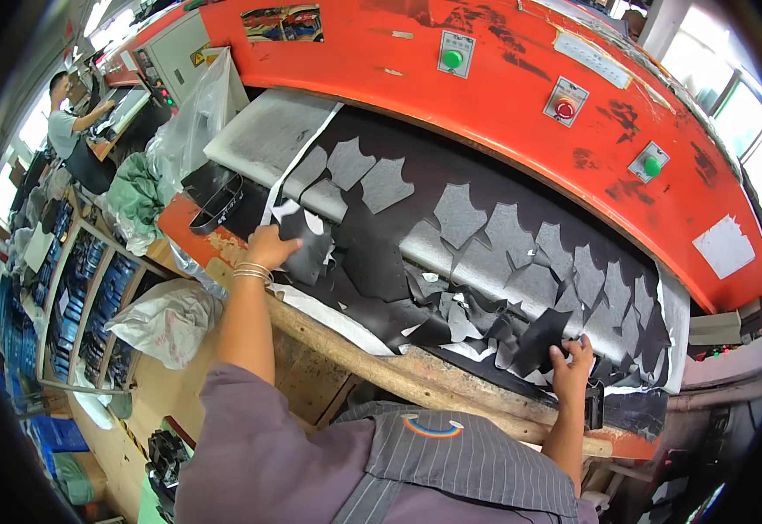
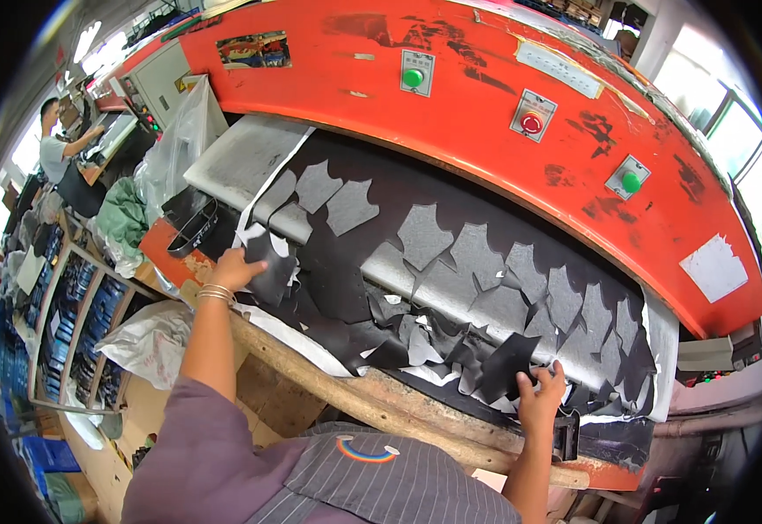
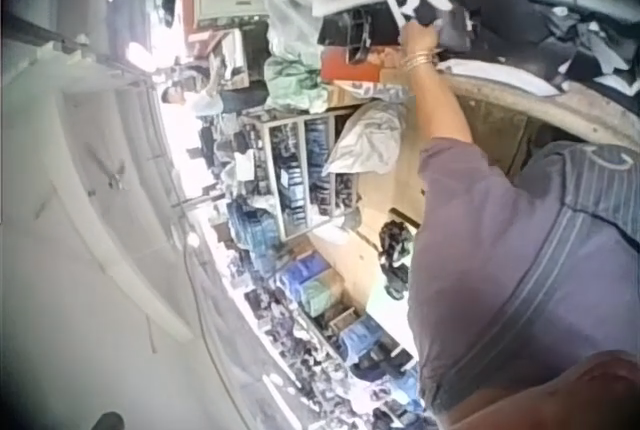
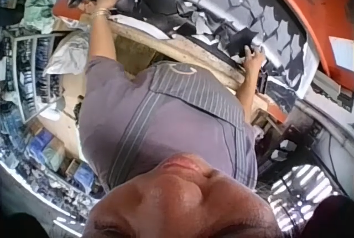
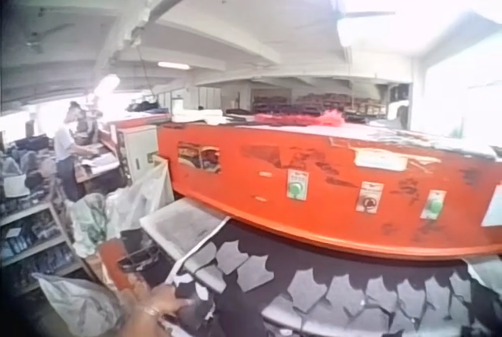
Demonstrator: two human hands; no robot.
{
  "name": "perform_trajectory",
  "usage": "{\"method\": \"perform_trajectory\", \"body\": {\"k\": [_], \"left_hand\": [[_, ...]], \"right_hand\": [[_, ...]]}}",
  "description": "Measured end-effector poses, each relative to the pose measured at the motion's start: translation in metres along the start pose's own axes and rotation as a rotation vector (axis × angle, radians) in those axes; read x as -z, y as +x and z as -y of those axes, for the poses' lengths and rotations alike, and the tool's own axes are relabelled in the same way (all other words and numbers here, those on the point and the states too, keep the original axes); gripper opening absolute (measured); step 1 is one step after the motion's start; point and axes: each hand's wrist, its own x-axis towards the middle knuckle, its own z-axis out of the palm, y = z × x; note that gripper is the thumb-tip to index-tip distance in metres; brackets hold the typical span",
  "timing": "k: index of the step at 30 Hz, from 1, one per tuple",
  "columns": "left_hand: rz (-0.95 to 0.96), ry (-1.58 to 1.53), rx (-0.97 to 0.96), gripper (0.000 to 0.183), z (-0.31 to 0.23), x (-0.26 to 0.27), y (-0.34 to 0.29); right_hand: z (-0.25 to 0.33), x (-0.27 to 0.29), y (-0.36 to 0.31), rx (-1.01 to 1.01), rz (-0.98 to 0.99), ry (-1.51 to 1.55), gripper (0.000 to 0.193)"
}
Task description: Using a metal die and a hydraulic clicker press to cut shoe components from a sheet of black material.
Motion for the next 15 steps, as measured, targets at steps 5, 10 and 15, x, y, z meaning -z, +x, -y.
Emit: {"method": "perform_trajectory", "body": {"k": [5,10,15], "left_hand": [[0.072,0.313,0.067,0.051,-0.042,-0.005,-0.004],[-0.225,-0.219,-0.123,0.055,-0.018,0.002,-0.032],[-0.038,-1.095,-0.266,0.053,-0.023,0.038,-0.066]], "right_hand": [[-0.009,0.009,-0.010,0.125,-0.105,0.192,0.019],[0.003,0.027,0.006,0.161,-0.052,0.283,0.018],[-0.054,0.017,0.021,-0.071,-0.008,-0.098,0.022]]}}
